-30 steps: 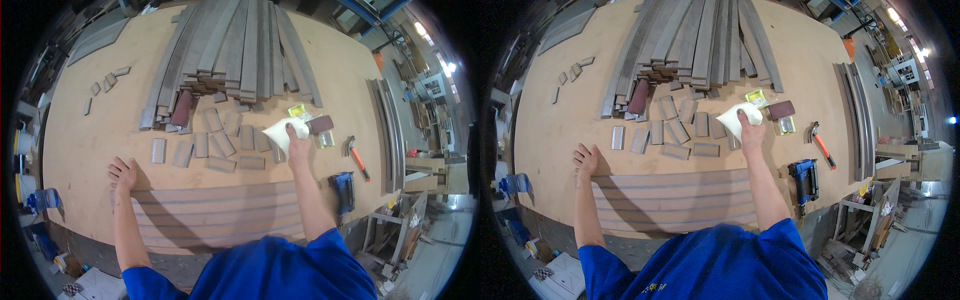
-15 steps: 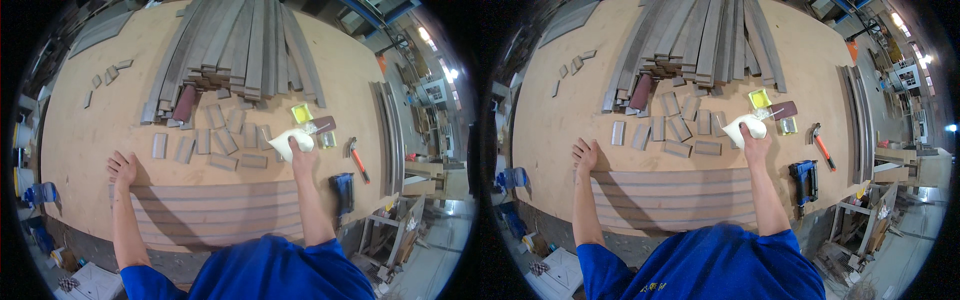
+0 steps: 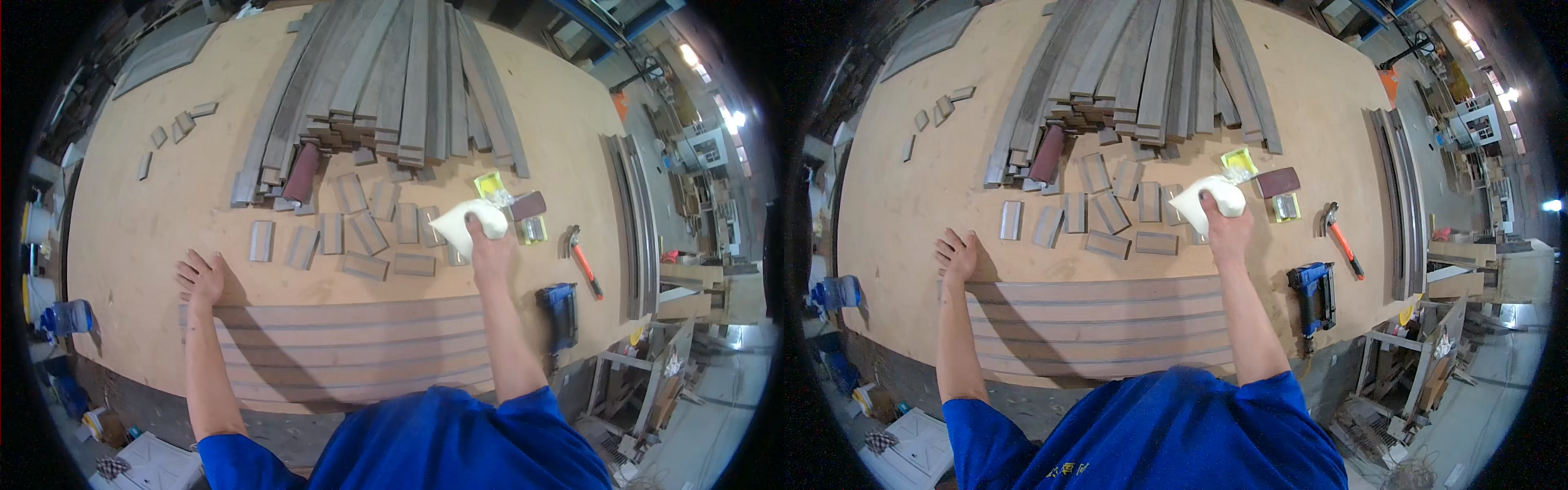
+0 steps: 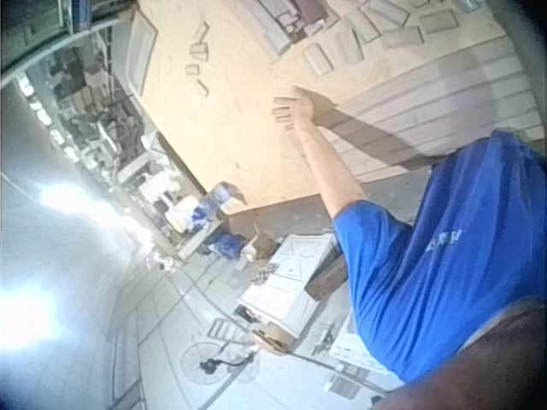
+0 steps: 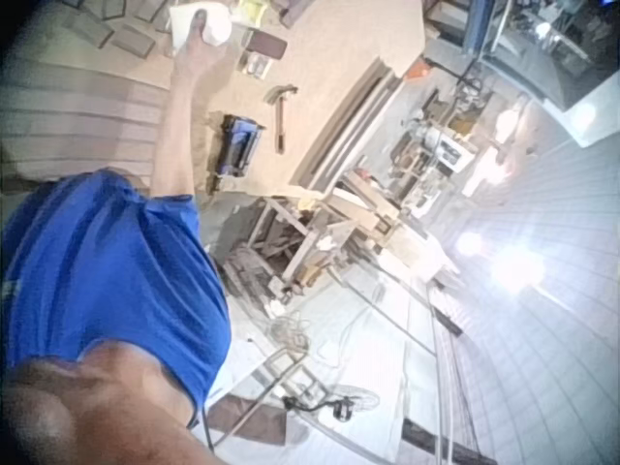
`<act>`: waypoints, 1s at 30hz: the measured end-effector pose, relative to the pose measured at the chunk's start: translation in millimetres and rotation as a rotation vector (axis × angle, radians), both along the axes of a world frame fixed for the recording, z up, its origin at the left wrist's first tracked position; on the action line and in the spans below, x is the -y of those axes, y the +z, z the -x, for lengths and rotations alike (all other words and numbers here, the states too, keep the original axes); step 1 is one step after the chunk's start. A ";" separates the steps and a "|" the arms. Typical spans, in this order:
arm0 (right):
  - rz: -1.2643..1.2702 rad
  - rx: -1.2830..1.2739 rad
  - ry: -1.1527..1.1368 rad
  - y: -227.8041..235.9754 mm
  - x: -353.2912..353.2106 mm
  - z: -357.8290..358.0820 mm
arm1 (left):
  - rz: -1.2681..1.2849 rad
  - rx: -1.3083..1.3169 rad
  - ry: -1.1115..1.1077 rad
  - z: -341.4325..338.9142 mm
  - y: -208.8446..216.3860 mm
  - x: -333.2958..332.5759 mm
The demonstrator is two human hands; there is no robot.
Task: Aligning wood slats and using a pneumatic nail gun to fasten them.
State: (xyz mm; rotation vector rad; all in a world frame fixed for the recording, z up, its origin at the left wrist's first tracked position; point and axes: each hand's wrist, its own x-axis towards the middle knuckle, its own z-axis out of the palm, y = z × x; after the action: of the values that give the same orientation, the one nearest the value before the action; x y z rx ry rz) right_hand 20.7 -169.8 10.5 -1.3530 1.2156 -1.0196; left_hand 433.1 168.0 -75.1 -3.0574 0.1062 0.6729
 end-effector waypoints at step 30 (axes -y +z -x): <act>0.061 -0.104 0.033 -17.6 -31.5 -1.4 | 0.002 0.022 -0.022 0.0 -6.5 2.5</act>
State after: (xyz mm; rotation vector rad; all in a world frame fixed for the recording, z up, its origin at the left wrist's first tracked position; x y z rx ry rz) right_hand 22.1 -138.3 -7.1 -1.4840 1.2432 -0.9802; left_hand 433.1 165.6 -81.6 -3.0603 0.1405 0.6380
